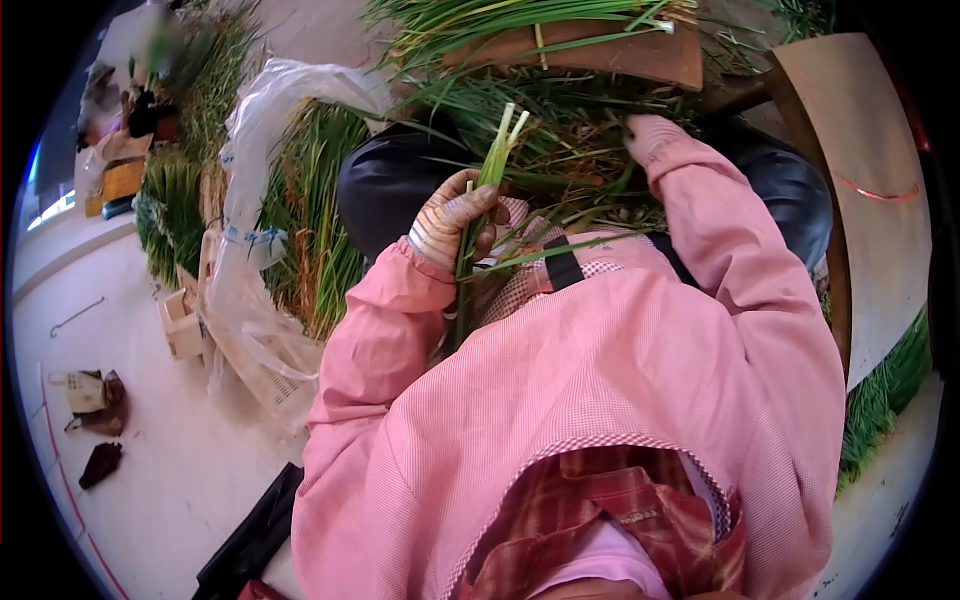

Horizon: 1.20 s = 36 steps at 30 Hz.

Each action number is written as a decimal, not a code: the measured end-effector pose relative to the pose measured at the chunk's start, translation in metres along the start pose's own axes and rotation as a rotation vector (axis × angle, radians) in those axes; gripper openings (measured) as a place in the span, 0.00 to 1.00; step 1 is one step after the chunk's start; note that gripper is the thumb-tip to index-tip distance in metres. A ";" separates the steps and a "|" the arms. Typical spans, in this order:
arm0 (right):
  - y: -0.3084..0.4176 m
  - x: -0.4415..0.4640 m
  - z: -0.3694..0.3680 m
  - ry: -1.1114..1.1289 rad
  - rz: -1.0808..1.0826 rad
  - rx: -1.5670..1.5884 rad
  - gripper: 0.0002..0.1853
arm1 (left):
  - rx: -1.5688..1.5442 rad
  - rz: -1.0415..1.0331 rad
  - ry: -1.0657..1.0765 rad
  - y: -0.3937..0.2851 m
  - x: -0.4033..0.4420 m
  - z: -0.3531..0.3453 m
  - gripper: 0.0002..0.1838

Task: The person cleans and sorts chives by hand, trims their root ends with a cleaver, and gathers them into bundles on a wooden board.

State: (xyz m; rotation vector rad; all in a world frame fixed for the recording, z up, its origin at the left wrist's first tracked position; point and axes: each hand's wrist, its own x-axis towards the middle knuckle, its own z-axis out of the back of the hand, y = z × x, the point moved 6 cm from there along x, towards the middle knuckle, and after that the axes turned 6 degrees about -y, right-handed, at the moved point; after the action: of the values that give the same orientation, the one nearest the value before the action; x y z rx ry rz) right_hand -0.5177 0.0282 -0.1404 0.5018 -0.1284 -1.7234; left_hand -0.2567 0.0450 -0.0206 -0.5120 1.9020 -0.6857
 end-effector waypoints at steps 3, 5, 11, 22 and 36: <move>-0.016 0.001 -0.022 0.264 -0.160 -0.354 0.22 | -0.061 0.042 0.000 -0.003 -0.011 0.009 0.17; 0.022 -0.014 0.021 0.315 -0.109 -0.176 0.26 | -0.037 0.028 0.030 0.001 -0.007 0.011 0.21; 0.093 -0.038 0.090 0.207 0.343 0.959 0.33 | -0.219 0.211 0.234 0.011 0.006 -0.031 0.22; 0.124 -0.065 0.081 -0.021 0.526 0.615 0.10 | 0.127 -0.307 0.064 -0.003 0.014 -0.043 0.24; 0.006 -0.059 0.100 0.125 0.069 -0.331 0.26 | -0.013 -0.144 0.014 -0.017 0.018 -0.023 0.17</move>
State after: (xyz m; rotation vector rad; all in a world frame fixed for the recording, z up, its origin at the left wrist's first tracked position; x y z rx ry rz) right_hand -0.5446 0.0644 -0.0332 0.3535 0.2241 -1.6003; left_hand -0.2839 0.0261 -0.0141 -0.6592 1.8968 -0.7723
